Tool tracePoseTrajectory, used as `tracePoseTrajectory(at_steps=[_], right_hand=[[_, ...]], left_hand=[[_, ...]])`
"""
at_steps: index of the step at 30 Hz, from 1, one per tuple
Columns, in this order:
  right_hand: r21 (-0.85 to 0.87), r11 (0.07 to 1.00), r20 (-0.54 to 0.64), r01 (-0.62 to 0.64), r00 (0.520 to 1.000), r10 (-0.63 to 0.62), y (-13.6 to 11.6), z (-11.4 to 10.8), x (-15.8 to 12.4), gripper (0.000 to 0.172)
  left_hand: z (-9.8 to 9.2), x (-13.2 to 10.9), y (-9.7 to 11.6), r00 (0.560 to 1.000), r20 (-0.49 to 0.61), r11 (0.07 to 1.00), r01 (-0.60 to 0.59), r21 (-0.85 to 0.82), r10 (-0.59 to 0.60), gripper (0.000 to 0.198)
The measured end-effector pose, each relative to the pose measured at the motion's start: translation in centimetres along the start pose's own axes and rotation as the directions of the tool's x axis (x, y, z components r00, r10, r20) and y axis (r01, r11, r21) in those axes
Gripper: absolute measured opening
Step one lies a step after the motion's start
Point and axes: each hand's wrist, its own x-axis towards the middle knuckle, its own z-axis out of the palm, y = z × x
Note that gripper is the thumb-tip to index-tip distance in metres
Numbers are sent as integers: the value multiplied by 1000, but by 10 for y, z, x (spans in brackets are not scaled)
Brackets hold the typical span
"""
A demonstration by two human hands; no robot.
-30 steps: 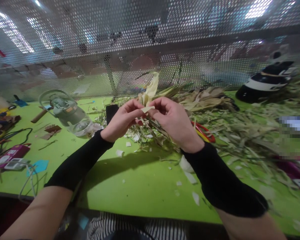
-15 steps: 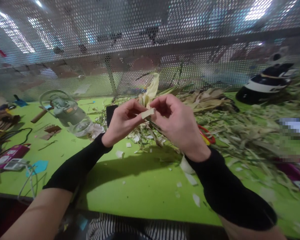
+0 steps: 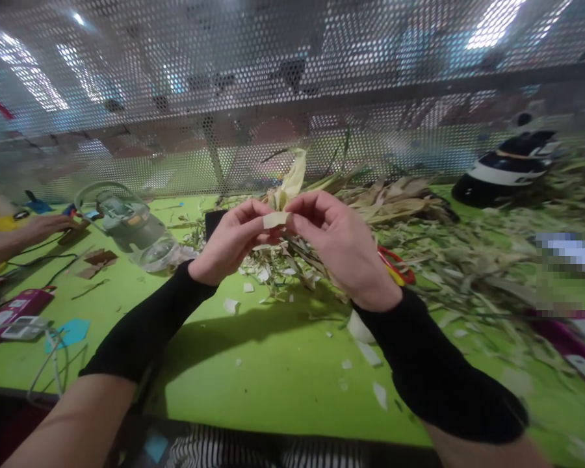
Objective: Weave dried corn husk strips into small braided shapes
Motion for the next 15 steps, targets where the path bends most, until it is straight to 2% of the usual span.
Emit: tracePoseTrajectory(at_steps=[2, 5, 8, 11, 15], right_hand=[[-53, 997, 26, 48, 999, -47, 0, -2, 0, 25], [-88, 992, 52, 93, 995, -89, -1, -3, 1, 29], [-119, 987, 11, 104, 995, -103, -1, -2, 2, 30], [-140, 989, -57, 55, 996, -64, 0, 0, 2, 32], [-62, 998, -64, -5, 998, 1, -3, 4, -2, 30]], left_hand=[[-3, 0, 3, 997, 26, 995, 77, -64, -76, 19], [-5, 0, 6, 995, 70, 994, 74, -83, -68, 14], [-4, 0, 3, 997, 75, 1000, -20, -24, 22, 19], [-2, 0, -1, 987, 76, 986, -147, 80, 141, 30], [0, -3, -3, 970, 41, 942, -243, 230, 240, 39]])
